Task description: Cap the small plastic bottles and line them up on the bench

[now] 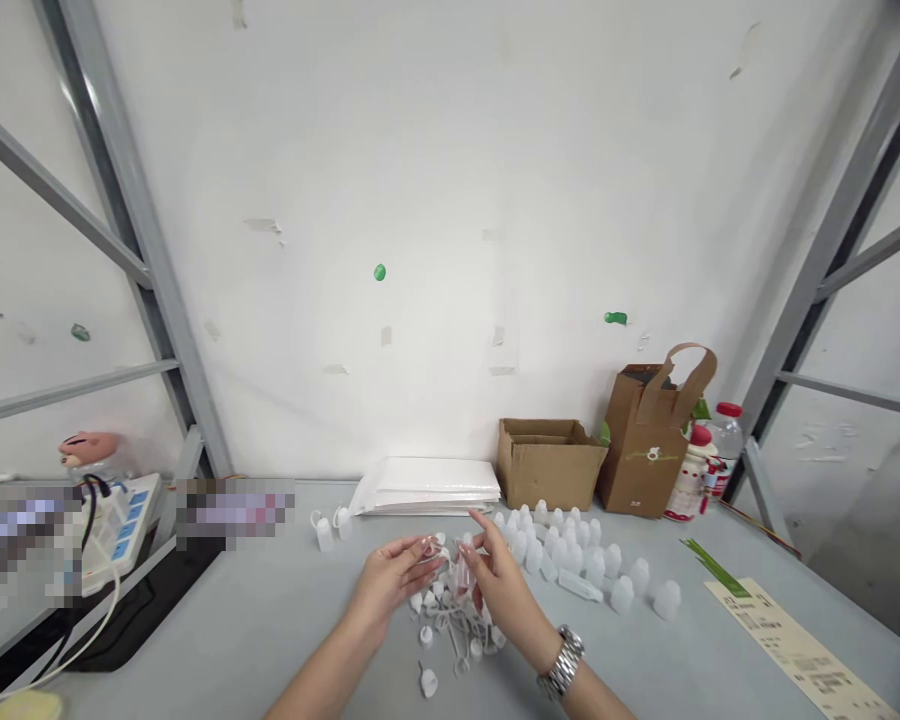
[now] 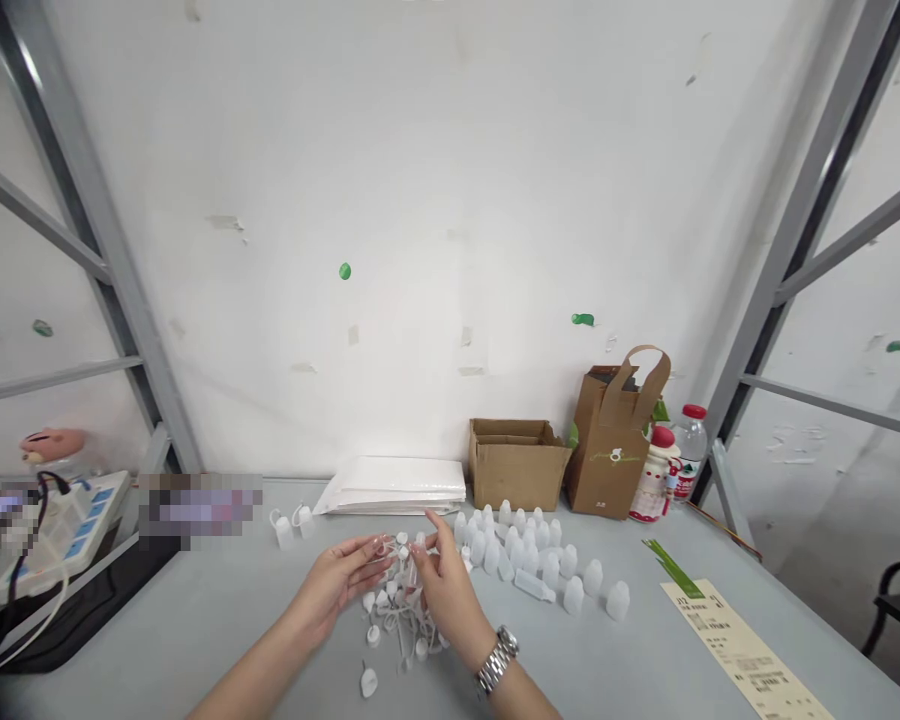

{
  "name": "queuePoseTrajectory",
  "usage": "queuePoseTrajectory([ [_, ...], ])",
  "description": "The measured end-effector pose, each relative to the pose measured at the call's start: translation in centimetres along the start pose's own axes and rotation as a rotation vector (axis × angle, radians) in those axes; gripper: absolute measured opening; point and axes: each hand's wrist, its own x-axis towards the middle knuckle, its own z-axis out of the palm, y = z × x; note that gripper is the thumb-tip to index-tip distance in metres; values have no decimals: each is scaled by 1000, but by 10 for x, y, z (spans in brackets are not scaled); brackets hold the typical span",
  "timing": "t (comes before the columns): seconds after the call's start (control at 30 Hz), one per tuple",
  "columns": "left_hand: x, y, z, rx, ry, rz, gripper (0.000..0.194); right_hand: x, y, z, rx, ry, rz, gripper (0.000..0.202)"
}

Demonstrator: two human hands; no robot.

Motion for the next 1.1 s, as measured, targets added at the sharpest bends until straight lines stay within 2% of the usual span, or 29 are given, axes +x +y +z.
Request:
queuePoseTrajectory([
  [0.1, 4, 1, 8, 40, 28, 38, 20, -6, 3, 4, 26, -17, 24, 58],
  [0.23, 11, -3, 23, 47, -9, 90, 25, -13, 3, 3, 19, -44, 31, 59],
  [0.37, 10, -8, 30, 91, -53, 139, 36, -11, 5, 1, 24, -3, 43, 60],
  [0.6, 4, -14, 29, 147, -115, 207, 39, -13, 12, 2, 68, 56, 58, 60],
  [0.87, 10, -16, 23, 190, -14, 226, 34, -14, 18, 6, 87, 3, 52, 65],
  [1.0, 9, -19, 26, 266, -55, 271, 32, -15, 18, 7, 100, 38, 23, 73],
  [1.1, 6, -19, 28, 242, -90, 267, 33, -12, 16, 4, 104, 76, 1, 75],
])
